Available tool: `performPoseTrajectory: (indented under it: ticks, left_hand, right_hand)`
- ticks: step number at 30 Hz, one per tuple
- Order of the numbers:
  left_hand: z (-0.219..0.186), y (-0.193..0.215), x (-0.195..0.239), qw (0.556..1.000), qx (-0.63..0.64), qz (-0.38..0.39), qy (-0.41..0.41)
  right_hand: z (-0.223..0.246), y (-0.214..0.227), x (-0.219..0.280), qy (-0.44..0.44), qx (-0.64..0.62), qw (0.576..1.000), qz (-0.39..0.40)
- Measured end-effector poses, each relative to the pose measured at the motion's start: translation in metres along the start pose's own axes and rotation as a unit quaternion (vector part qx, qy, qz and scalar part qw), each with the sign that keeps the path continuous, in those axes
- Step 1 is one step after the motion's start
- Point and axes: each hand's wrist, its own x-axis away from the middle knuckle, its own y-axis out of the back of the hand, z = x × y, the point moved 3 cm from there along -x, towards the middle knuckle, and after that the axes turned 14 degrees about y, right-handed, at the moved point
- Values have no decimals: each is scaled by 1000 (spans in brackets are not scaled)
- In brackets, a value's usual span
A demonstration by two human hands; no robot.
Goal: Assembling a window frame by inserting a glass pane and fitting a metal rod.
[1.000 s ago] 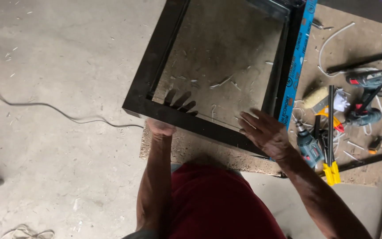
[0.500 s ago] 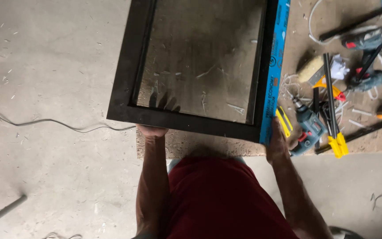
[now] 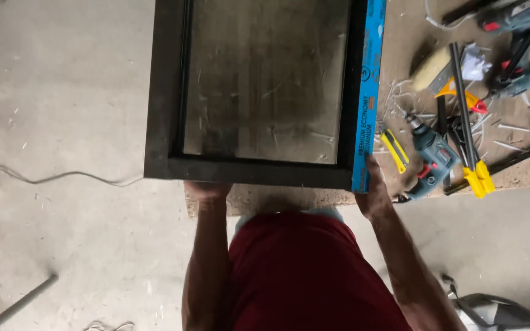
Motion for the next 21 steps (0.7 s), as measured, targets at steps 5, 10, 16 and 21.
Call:
performPoseTrajectory:
  ticks: [5, 10, 16, 21]
  left_hand:
    - [6, 4, 16, 995, 31, -82, -43]
    - [10, 2, 25, 982, 62, -153, -92]
    - [17, -22, 51, 963, 62, -224, -139]
    - [15, 8, 53, 938, -94, -299, -147]
  right_hand:
    - [-30, 21, 28, -123, -161, 975, -86]
    - [-32, 14, 21, -125, -203, 969, -68]
    - [-30, 6, 24, -117, -170, 975, -76]
    - [-8, 17, 28, -102, 129, 986, 42]
